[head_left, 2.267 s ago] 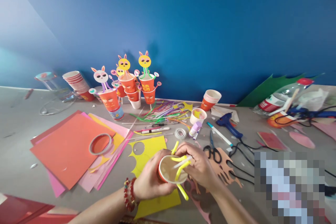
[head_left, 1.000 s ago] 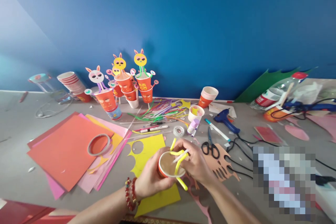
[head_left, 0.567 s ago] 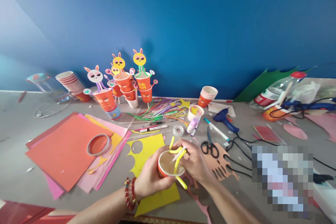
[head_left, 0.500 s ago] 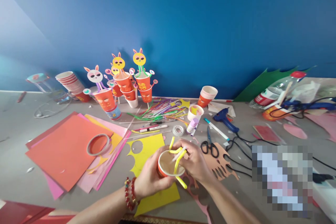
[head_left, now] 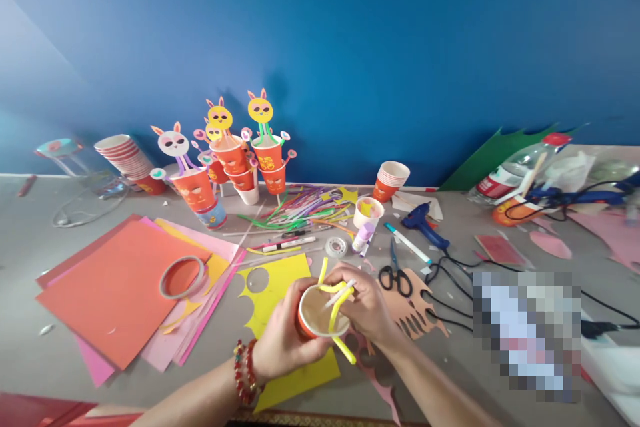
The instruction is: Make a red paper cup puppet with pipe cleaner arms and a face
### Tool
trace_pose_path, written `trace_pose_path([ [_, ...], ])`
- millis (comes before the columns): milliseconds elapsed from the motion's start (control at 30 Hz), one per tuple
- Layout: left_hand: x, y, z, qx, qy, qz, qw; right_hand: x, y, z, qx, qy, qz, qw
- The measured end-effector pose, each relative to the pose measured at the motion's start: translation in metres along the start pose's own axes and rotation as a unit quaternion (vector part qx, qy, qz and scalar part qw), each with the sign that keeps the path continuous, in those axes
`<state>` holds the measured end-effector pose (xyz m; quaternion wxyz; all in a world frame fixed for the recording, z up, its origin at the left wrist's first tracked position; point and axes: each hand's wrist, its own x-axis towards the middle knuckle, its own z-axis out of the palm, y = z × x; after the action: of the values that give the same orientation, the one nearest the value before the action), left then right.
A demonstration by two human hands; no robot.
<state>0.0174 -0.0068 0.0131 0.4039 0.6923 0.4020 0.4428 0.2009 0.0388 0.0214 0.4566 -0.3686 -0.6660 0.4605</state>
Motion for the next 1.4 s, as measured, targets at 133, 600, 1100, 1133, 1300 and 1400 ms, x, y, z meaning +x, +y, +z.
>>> trace_pose_path([
  [133,-0.002,-0.003,0.002,0.003,0.002,-0.004,1.0,0.0,0.0,-0.001,-0.011,-0.003,0.005,1.0],
  [600,0.001,-0.002,0.001,-0.035,0.002,-0.007,0.999,-0.001,-0.002,0.002,0.04,0.009,0.064,0.997],
  [1100,0.003,-0.008,-0.003,-0.066,0.037,-0.026,0.997,0.0,-0.032,-0.023,-0.146,-0.174,-0.078,0.971],
  [1133,0.003,-0.007,-0.004,-0.067,0.035,-0.023,0.997,-0.001,-0.032,-0.022,-0.164,-0.17,-0.088,0.968],
  [1300,0.003,-0.005,-0.004,-0.064,0.033,-0.018,0.997,-0.003,-0.025,-0.018,-0.171,-0.147,-0.118,0.967],
  [1400,0.003,-0.006,-0.004,-0.063,0.034,-0.019,0.997,-0.004,-0.021,-0.019,-0.143,-0.157,-0.099,0.972],
])
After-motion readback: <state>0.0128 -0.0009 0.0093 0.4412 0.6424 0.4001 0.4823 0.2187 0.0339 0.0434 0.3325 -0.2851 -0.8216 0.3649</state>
